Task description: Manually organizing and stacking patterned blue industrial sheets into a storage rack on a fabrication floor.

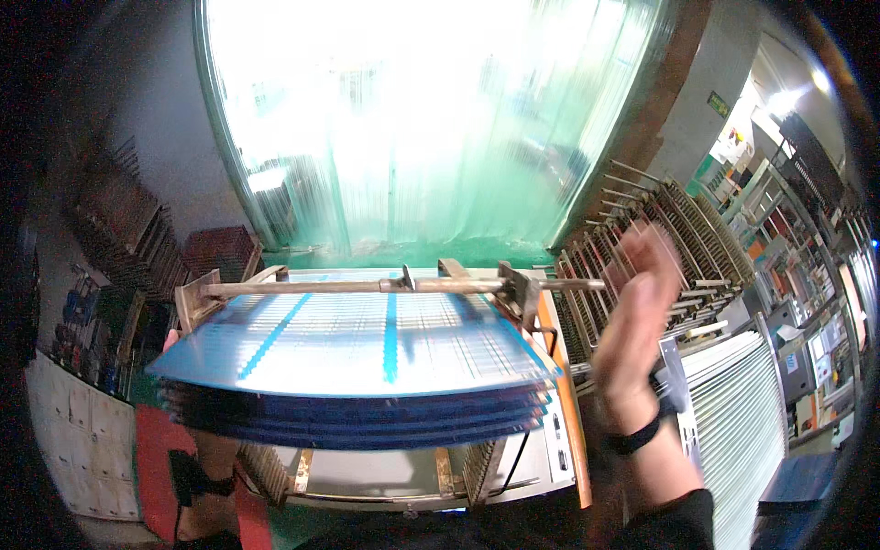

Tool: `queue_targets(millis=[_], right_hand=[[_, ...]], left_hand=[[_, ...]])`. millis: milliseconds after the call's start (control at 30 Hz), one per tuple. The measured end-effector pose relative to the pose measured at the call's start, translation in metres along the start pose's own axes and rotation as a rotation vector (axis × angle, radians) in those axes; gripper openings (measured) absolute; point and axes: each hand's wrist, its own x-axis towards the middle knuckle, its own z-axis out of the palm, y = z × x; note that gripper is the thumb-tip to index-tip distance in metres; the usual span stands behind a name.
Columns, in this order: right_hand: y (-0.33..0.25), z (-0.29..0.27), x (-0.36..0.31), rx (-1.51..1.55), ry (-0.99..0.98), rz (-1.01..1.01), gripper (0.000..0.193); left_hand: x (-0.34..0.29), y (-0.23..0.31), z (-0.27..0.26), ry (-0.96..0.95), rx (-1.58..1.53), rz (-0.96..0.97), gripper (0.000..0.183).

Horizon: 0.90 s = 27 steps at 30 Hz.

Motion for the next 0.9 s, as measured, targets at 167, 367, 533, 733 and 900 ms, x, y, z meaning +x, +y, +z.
queue_targets(millis=[167,367,533,733,900], right_hand=[[-0.090,0.066,0.063,-0.380,-1.009,-0.938,0.059],[-0.103,0.090,0.046,-0.609,-1.228,-1.277,0.021],[-0.111,0.095,0.037,-0.690,-1.204,-1.226,0.011],[-0.119,0.105,0.038,-0.815,-1.278,-0.175,0.020],[-0.122,0.093,0.049,-0.817,-1.391,-0.943,0.013]], left_hand=[[-0.012,-0.007,0.033,0.169,0.038,0.038,0.051],[-0.032,-0.017,0.052,0.174,0.564,0.246,0.052],[-0.046,-0.024,0.057,0.216,1.608,0.515,0.053],[-0.043,-0.026,0.053,0.236,1.464,0.516,0.054],[-0.039,-0.030,0.050,0.231,0.872,0.416,0.054]])
